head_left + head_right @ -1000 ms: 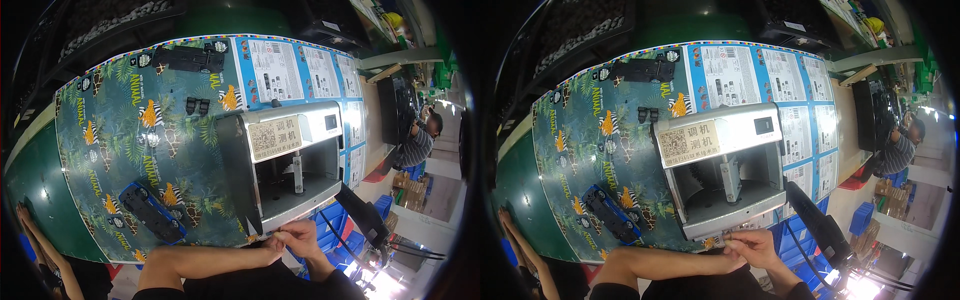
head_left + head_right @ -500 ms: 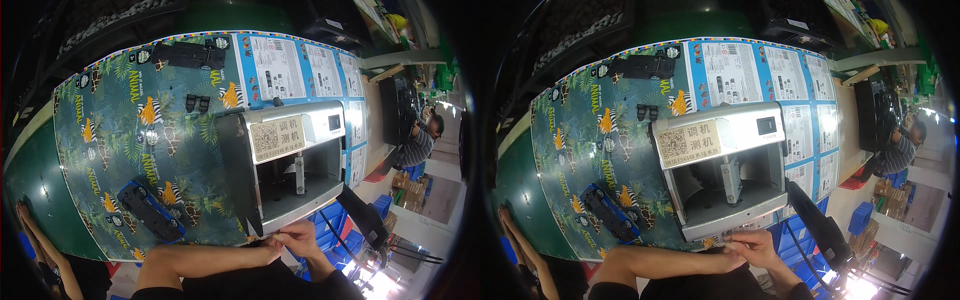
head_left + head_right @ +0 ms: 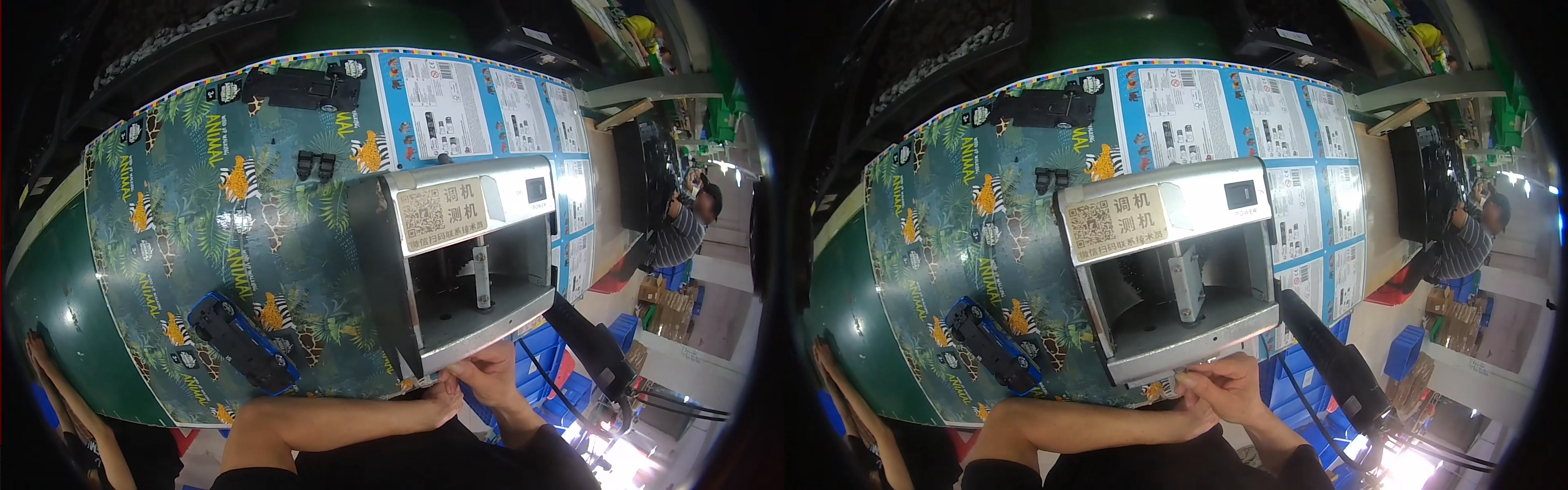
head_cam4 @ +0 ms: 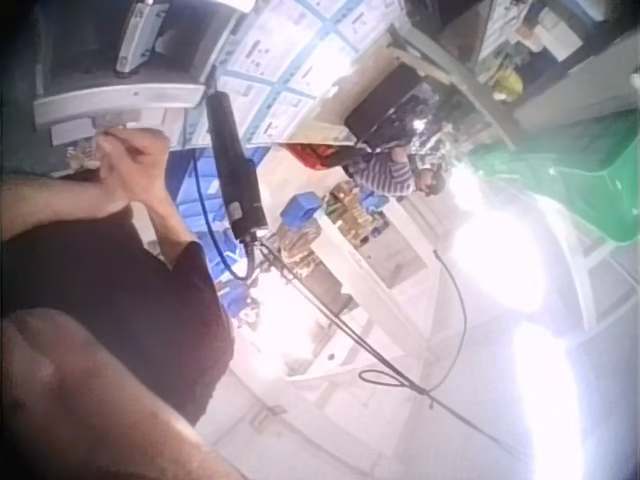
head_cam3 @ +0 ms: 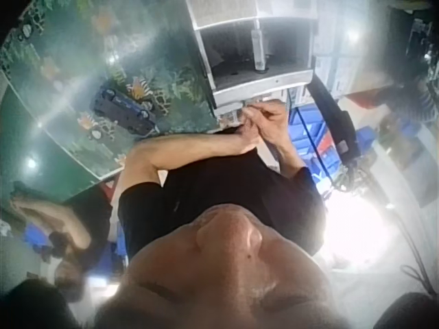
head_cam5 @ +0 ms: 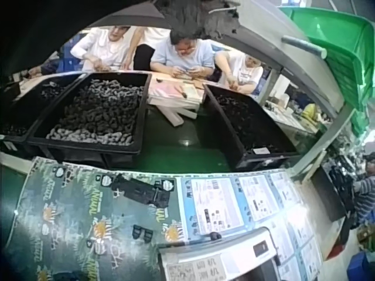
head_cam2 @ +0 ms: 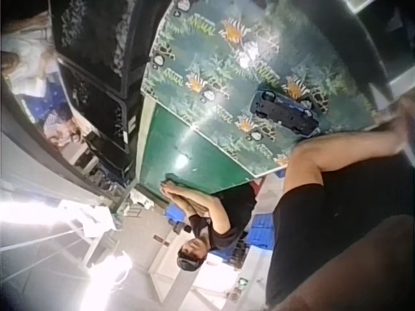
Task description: Assembling a blue toy car by installing internal components and using an electric screwdriver to secure parts.
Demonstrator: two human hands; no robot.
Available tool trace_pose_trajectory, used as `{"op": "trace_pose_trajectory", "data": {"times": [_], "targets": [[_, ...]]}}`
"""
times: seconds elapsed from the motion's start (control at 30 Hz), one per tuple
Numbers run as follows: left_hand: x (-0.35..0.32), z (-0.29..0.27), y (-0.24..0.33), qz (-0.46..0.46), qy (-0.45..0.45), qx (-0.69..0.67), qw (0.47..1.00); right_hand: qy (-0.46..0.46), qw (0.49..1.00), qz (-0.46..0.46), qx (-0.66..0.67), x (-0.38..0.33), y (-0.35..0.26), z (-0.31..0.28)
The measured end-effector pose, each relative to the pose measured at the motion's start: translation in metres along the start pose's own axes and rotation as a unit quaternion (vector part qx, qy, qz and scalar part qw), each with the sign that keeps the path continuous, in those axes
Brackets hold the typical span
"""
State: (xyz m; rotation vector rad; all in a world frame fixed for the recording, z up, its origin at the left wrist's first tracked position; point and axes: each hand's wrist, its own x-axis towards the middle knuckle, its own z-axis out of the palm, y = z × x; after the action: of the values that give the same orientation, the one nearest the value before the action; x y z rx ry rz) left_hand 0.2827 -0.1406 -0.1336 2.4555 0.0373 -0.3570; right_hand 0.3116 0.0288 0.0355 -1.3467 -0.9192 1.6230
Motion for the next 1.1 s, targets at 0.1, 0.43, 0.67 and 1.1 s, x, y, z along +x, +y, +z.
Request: {"op": "trace_pose_trajectory", "data": {"times": [0.1,0.43,0.67,1.1], "targets": [[-0.018,-0.011,-0.01,0.008,0.003,0.022,1.0,0.008,1.0,0.0,0.019,-0.002,0.002,0.001],[-0.055,-0.072,-0.031,0.039,0.018,0.115,0.992,0.072,0.996,0.057,0.007,-0.004,-0.007,0.013],[-0.058,-0.076,-0.034,-0.008,0.01,0.025,1.0,0.087,0.994,0.026,0.053,-0.01,0.0,0.021],[-0.035,-0.045,-0.04,-0.006,0.016,0.014,1.0,0.118,0.989,0.047,0.077,-0.01,0.006,0.025]]}}
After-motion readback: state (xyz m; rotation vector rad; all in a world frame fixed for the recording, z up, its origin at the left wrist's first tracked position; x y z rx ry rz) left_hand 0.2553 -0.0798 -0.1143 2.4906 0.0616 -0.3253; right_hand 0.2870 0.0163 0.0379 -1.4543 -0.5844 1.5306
